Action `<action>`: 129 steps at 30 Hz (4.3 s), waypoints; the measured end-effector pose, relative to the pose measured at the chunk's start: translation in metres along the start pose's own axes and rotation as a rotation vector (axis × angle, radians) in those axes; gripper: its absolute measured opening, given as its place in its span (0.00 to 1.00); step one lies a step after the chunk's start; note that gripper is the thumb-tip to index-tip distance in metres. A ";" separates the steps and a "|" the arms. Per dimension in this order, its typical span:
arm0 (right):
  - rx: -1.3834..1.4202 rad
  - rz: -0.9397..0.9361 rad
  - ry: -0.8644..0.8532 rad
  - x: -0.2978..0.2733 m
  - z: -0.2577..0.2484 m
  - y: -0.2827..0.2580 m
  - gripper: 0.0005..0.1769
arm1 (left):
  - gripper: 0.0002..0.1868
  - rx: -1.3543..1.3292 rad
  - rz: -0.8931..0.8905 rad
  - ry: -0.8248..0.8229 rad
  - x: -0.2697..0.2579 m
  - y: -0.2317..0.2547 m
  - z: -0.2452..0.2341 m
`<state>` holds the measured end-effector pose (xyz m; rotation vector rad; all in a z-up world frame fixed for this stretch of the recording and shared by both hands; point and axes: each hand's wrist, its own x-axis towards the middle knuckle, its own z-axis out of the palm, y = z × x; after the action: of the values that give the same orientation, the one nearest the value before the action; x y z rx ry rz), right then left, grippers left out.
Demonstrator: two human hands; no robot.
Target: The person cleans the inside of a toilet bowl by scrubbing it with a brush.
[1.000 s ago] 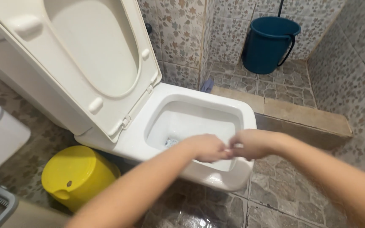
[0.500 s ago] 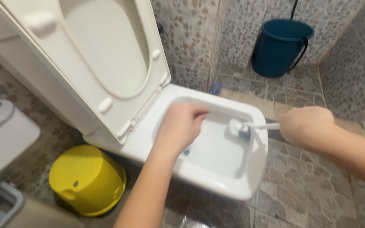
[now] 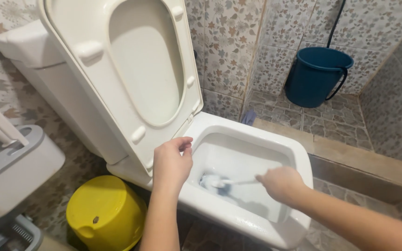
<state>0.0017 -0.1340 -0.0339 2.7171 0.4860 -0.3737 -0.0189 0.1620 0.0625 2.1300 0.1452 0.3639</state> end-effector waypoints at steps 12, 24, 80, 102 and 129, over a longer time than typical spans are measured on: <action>-0.411 -0.262 0.105 0.024 -0.015 -0.066 0.08 | 0.16 -0.030 -0.047 -0.060 0.005 0.003 -0.006; 0.670 0.352 -0.464 0.112 0.042 0.005 0.14 | 0.16 -0.074 0.015 -0.076 0.007 0.003 -0.014; 0.402 0.189 -0.326 0.121 0.013 -0.010 0.16 | 0.16 0.121 0.030 -0.115 -0.039 0.093 0.010; -0.402 -0.577 0.358 0.109 0.037 -0.022 0.15 | 0.22 0.317 0.216 -0.464 -0.019 0.095 0.056; 0.299 0.254 -0.140 0.057 -0.020 -0.007 0.21 | 0.19 0.291 -0.016 -0.327 -0.026 0.043 0.016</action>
<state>0.0548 -0.1041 -0.0361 2.9615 0.0453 -0.6033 -0.0401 0.1192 0.0843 2.4416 0.0257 -0.0218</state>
